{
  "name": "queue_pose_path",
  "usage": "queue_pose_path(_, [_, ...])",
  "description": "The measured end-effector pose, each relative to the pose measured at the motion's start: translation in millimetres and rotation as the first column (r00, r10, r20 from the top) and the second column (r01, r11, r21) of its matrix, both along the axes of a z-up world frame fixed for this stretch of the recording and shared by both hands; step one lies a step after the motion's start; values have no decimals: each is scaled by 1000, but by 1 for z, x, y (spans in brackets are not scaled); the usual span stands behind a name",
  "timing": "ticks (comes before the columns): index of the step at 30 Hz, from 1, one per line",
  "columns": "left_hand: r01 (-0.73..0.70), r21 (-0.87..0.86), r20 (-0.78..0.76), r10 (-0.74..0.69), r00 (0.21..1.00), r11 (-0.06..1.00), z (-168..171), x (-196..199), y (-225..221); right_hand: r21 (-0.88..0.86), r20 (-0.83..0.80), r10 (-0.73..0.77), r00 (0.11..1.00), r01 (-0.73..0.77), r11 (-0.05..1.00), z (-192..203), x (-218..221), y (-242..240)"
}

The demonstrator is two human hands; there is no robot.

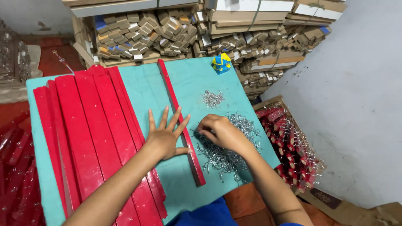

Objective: Attaching metal clips to red plastic strips and packing them into a box

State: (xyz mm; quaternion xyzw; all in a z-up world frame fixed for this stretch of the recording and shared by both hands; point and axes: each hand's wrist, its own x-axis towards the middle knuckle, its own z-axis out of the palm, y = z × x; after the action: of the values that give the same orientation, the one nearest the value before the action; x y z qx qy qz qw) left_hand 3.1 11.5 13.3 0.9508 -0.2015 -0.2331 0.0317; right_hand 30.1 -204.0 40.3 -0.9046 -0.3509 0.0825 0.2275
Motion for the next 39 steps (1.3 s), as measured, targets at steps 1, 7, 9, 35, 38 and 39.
queue_pose_path(1, [3,0,-5,-3,1000,1000,-1,1,-1,0,-5,-3,1000,3,1000,-4,1,-2])
queue_pose_path(7, [32,-110,-37,-37,999,993,9,-10,-3,-14,-78,-120,990,119,993,-11,-15,-4])
queue_pose_path(9, [37,-133,-37,-42,998,990,16,-13,-4,40,-177,-83,981,92,995,-13,-23,-3])
queue_pose_path(35, [30,-118,32,-27,999,993,-4,-14,-8,335,-123,-192,974,223,916,-58,-81,-3])
queue_pose_path(38, [25,-122,31,-22,999,992,-7,-15,-8,306,-64,-226,972,235,923,-72,-88,-2])
queue_pose_path(39, [21,-124,32,-18,999,992,-7,-13,-8,296,-36,-244,969,244,924,-77,-88,-2])
